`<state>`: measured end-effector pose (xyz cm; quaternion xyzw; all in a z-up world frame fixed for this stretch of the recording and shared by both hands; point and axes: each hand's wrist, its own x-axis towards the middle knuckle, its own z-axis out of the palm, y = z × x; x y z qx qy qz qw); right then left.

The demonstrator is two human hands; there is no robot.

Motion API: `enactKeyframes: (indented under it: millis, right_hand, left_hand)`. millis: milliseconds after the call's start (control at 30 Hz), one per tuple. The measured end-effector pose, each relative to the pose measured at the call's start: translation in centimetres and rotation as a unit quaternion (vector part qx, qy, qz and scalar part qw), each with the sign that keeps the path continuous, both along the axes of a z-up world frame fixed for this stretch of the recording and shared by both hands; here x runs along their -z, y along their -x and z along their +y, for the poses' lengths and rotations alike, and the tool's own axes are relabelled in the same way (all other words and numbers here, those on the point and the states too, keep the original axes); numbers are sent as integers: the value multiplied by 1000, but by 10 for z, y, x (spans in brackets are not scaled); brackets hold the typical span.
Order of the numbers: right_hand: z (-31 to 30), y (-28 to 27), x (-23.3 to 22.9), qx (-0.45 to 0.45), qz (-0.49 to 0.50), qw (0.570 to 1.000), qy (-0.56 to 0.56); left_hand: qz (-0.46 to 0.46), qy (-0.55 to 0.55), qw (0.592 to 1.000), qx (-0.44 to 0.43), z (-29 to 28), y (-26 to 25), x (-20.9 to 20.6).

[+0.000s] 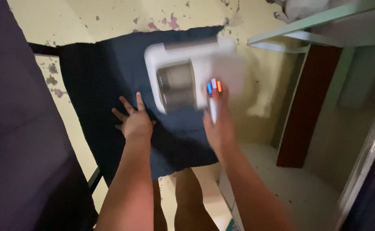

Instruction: Use a handheld vacuum to clean a chair cushion and then attach it to a chair frame.

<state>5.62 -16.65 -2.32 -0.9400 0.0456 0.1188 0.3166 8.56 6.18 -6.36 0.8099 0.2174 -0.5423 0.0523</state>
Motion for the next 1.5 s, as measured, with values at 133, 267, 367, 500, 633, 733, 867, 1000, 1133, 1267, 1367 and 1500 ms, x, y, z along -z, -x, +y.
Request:
enactKeyframes:
  millis: [133, 267, 367, 500, 633, 733, 867, 1000, 1133, 1267, 1367, 1500]
  right_hand:
    - [-19, 98, -37, 111, 207, 970, 64]
    - [-28, 150, -39, 151, 325, 929, 97]
    - [-22, 133, -21, 110, 183, 974, 75]
    - [17, 42, -37, 183, 185, 964, 47]
    - [9, 75, -29, 133, 100, 985, 39]
    - [-2, 113, -37, 168, 160, 973, 15]
    - [-11, 129, -29, 145, 257, 951, 93]
    - [12, 57, -41, 197, 291, 934, 65]
    - [17, -6, 12, 123, 42, 991, -6]
    - [20, -74, 30, 110, 17, 993, 45]
    - [20, -78, 18, 108, 37, 993, 32]
    - [3, -25, -5, 93, 58, 991, -80]
  left_hand:
    - [11, -10, 1000, 7, -1, -4, -1]
    - [17, -9, 1000, 18, -1, -3, -3]
    - [8, -8, 1000, 14, -1, -1, -1]
    - [21, -7, 1000, 0, 1, 1, -1]
    - [9, -5, 1000, 13, -1, 3, 11]
    - [0, -33, 999, 31, -1, 5, 13]
    - [8, -15, 1000, 24, 1, 4, 14]
    - [7, -14, 1000, 7, 0, -3, 4]
    - [37, -16, 999, -3, -3, -2, -3]
    - [-8, -7, 1000, -6, -2, -2, 2]
    - [-2, -8, 1000, -6, -1, 2, 0]
    - [6, -28, 999, 18, -4, -4, -2]
